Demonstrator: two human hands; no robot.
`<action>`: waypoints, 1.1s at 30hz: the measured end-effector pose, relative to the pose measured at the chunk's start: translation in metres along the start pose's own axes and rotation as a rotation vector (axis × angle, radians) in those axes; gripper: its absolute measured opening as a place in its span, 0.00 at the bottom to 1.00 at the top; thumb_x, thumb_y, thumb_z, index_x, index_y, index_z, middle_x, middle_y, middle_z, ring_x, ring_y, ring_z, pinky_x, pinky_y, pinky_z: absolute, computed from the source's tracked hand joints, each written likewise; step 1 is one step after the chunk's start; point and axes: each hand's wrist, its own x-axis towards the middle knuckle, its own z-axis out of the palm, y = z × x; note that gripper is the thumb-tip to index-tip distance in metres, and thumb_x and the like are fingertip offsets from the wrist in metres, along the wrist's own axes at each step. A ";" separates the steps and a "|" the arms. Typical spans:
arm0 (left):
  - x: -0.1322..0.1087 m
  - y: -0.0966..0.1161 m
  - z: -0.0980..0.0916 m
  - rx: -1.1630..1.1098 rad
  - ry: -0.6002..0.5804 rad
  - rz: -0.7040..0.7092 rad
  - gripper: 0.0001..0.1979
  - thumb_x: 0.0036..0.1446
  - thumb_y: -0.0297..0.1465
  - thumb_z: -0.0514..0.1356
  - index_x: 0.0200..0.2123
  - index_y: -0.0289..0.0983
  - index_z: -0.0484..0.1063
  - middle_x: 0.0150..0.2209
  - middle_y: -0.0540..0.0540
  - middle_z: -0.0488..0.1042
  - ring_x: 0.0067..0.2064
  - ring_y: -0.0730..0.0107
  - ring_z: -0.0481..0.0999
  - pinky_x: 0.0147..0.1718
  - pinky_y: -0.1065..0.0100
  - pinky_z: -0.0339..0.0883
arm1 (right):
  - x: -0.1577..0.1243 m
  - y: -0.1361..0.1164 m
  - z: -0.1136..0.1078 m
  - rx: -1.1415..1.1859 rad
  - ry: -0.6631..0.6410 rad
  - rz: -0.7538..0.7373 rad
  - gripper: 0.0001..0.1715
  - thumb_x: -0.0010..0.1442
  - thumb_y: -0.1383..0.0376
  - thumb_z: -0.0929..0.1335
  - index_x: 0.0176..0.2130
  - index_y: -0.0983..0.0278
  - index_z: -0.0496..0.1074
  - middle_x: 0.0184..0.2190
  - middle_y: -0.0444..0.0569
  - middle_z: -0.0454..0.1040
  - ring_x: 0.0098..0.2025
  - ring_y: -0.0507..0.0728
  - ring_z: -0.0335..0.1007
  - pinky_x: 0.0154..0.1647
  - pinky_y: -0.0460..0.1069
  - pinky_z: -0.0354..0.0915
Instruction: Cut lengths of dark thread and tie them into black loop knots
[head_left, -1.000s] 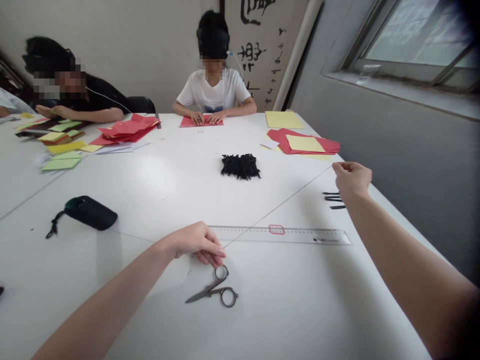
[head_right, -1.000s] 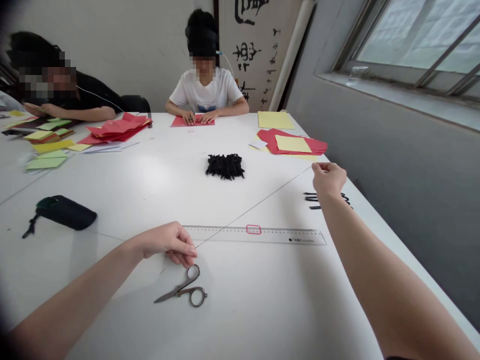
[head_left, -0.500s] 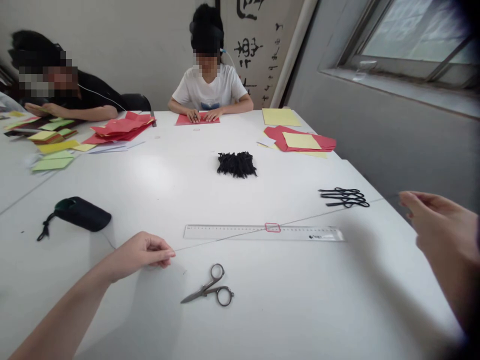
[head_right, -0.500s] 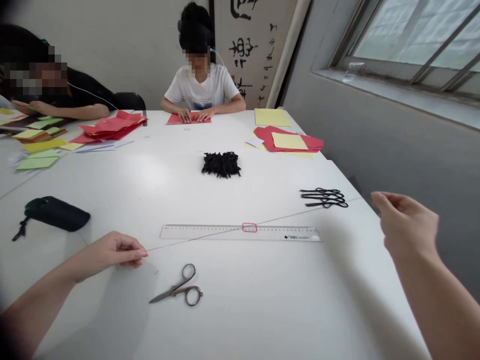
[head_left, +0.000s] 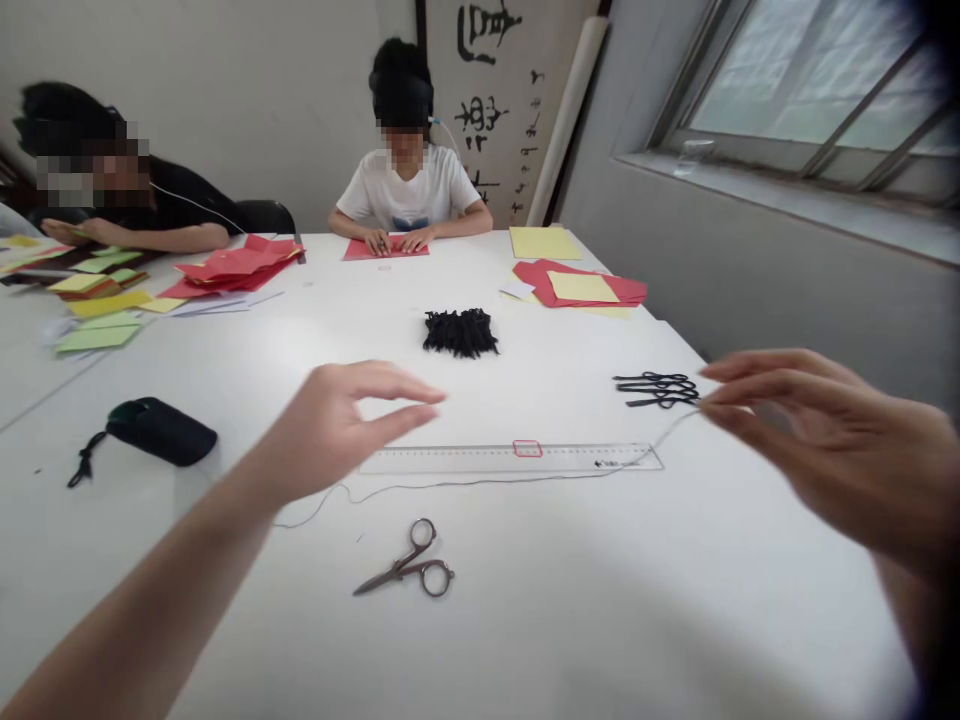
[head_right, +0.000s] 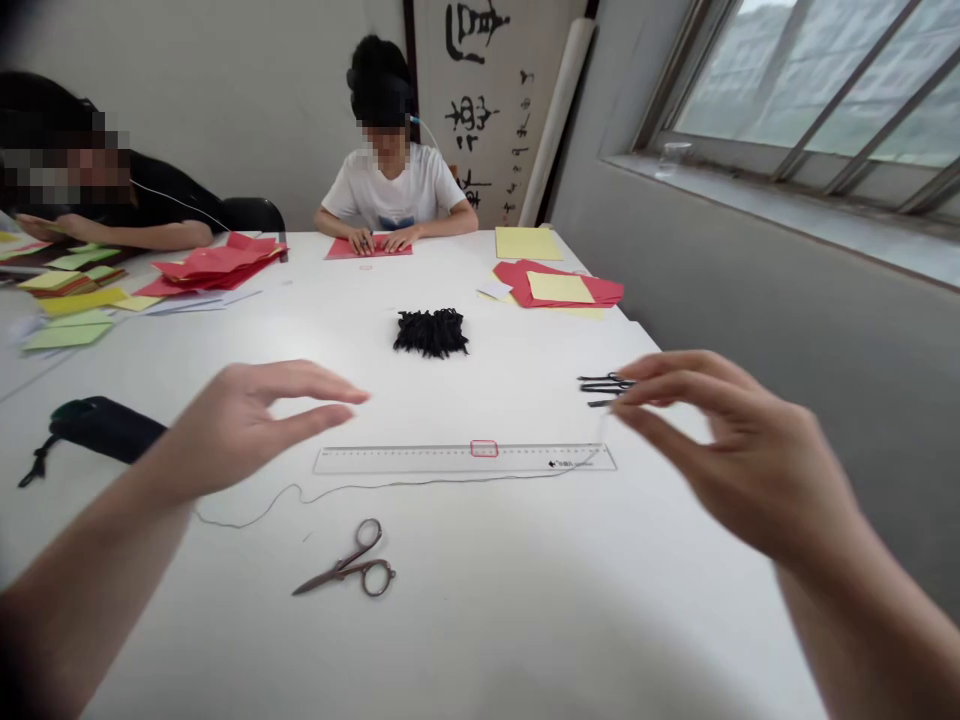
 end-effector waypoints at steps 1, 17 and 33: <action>0.010 0.015 0.013 -0.091 -0.035 0.060 0.14 0.53 0.42 0.62 0.40 0.44 0.79 0.44 0.49 0.78 0.47 0.62 0.73 0.45 0.68 0.66 | 0.006 -0.023 0.007 0.059 -0.082 -0.119 0.07 0.54 0.55 0.69 0.29 0.54 0.73 0.39 0.46 0.73 0.42 0.58 0.70 0.46 0.56 0.65; 0.015 -0.003 0.048 -0.632 -0.465 -0.364 0.12 0.50 0.40 0.65 0.30 0.37 0.80 0.33 0.44 0.81 0.38 0.65 0.78 0.40 0.68 0.70 | 0.056 -0.001 0.094 0.017 -0.086 0.164 0.09 0.57 0.59 0.66 0.34 0.60 0.73 0.38 0.47 0.75 0.35 0.56 0.69 0.37 0.52 0.64; 0.010 -0.046 0.046 -0.715 -0.535 -0.639 0.12 0.47 0.39 0.67 0.30 0.36 0.79 0.33 0.43 0.81 0.35 0.66 0.79 0.34 0.71 0.70 | 0.101 0.134 0.146 -0.495 -0.132 0.426 0.08 0.56 0.68 0.64 0.28 0.67 0.71 0.40 0.60 0.67 0.47 0.65 0.56 0.45 0.60 0.53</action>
